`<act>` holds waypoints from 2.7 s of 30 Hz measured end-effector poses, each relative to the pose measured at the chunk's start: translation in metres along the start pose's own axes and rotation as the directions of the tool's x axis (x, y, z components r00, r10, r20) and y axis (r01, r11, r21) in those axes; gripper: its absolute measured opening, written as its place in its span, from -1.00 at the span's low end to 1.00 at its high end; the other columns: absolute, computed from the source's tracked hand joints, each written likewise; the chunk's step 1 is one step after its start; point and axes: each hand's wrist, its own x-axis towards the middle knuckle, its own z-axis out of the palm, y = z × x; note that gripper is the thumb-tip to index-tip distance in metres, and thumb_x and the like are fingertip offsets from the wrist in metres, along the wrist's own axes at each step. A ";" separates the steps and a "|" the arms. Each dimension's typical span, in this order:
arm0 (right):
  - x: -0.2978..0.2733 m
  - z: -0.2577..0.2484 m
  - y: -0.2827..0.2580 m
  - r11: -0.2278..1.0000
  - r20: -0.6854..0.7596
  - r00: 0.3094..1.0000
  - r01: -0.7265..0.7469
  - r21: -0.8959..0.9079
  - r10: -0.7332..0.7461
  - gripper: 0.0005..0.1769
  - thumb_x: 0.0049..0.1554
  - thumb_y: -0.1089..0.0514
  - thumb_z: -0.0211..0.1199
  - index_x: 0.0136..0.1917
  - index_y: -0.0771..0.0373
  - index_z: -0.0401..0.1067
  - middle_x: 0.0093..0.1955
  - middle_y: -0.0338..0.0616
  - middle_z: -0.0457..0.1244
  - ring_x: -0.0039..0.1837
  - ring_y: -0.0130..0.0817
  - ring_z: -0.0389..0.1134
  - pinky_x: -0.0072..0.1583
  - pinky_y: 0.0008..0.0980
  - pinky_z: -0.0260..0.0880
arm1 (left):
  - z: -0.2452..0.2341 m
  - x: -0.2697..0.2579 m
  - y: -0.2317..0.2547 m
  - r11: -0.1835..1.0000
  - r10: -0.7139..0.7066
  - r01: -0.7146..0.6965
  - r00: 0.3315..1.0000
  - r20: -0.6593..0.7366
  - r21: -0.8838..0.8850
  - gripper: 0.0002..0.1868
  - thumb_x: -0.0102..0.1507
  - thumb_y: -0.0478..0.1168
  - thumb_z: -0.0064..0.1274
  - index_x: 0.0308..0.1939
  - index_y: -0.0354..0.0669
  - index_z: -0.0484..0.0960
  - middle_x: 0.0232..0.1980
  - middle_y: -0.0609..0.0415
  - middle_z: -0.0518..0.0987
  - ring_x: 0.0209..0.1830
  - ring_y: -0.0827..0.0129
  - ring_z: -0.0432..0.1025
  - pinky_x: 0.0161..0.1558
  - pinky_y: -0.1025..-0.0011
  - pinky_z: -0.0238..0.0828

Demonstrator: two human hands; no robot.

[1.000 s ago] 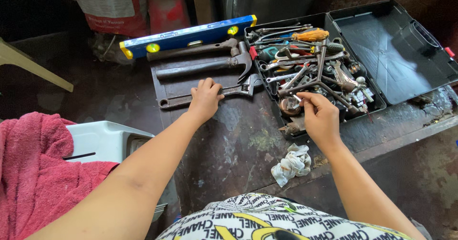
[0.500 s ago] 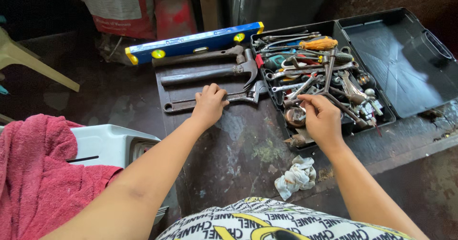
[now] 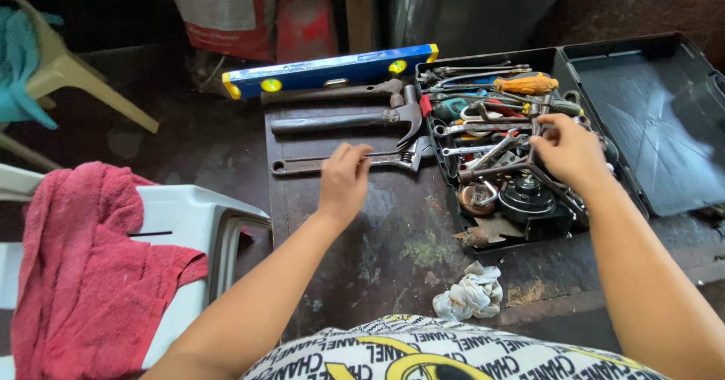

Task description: The person opens a toolbox on a workbench and removes a spirit level, wrenches, a hammer, screwdrivers, pliers and T-handle tools, laying them out on the bench. They wipe some tools with a cloth while arranging them in rows on the work surface.

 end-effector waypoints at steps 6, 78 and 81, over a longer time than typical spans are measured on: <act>0.007 0.016 -0.007 0.979 -0.112 0.989 0.079 -0.185 -0.101 -0.32 0.07 0.13 0.35 0.44 0.23 0.29 0.07 0.27 0.37 0.15 0.24 0.38 0.20 0.12 0.35 | 0.008 -0.010 0.039 0.989 -0.017 0.025 0.998 0.057 -0.148 -0.90 0.30 -0.33 0.12 -0.12 -0.26 0.63 -0.16 -0.06 0.62 -0.23 0.09 0.54 -0.20 0.30 0.46; -0.229 0.007 -0.148 0.865 0.209 0.850 0.428 0.263 -0.484 -0.69 0.02 0.17 0.34 0.06 0.23 0.50 0.01 -0.05 0.36 0.12 -0.06 0.34 0.18 -0.16 0.31 | 0.060 -0.096 0.058 0.990 -0.135 0.081 0.799 0.586 0.118 -0.76 0.18 -0.14 0.21 -0.26 -0.28 0.61 -0.15 -0.30 0.59 -0.11 -0.23 0.52 -0.07 0.01 0.47; -0.228 0.023 -0.157 0.857 0.150 0.861 0.437 0.273 -0.486 -0.69 0.03 0.19 0.34 0.06 0.27 0.46 0.03 -0.01 0.34 0.14 -0.02 0.32 0.21 -0.14 0.30 | 0.062 -0.096 0.058 0.974 -0.029 -0.096 0.849 0.528 0.207 -0.78 -0.04 -0.18 0.29 -0.37 -0.15 0.64 -0.16 -0.16 0.58 -0.06 -0.17 0.50 -0.11 0.01 0.44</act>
